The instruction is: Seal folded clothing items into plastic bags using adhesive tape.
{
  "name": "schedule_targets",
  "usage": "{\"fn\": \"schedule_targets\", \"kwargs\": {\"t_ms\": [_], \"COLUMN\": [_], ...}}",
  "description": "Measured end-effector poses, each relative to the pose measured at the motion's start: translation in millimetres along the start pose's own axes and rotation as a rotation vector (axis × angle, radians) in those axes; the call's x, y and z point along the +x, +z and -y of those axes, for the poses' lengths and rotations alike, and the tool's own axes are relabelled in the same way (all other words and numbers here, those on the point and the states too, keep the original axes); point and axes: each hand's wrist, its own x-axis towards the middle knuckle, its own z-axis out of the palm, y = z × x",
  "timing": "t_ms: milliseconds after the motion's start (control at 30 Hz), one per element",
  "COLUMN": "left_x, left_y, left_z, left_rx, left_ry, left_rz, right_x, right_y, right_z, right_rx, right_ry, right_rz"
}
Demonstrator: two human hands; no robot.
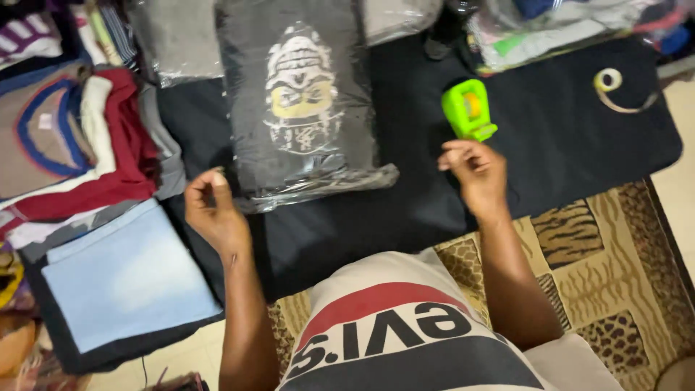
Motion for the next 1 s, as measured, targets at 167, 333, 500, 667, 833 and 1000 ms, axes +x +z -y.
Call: {"fn": "schedule_targets", "kwargs": {"t_ms": [167, 333, 500, 667, 833, 1000], "left_x": [5.0, -19.7, -53.5, -79.7, -95.5, -98.0], "left_y": [54.4, 156.5, 275.3, 329.4, 352.3, 345.6], "left_z": [-111.9, -146.9, -113.0, -104.6, -82.1, -83.1], "left_rx": [0.036, -0.116, 0.469, 0.652, 0.765, 0.723], "left_ry": [0.435, 0.565, 0.334, 0.460, 0.576, 0.582], "left_rz": [0.193, 0.666, 1.259, 1.288, 1.229, 1.124], "right_x": [11.6, 37.5, 54.1, 70.1, 76.8, 77.2], "right_y": [-57.1, -72.4, -67.6, -74.7, -73.3, -71.4], "right_z": [2.1, -19.4, -5.9, -8.3, 8.9, 9.3], "right_rx": [-0.018, 0.001, -0.103, -0.115, -0.020, 0.122], "right_ry": [0.024, 0.152, 0.375, 0.496, 0.635, 0.682], "right_rz": [-0.262, -0.228, -0.035, 0.015, 0.039, 0.000]}}
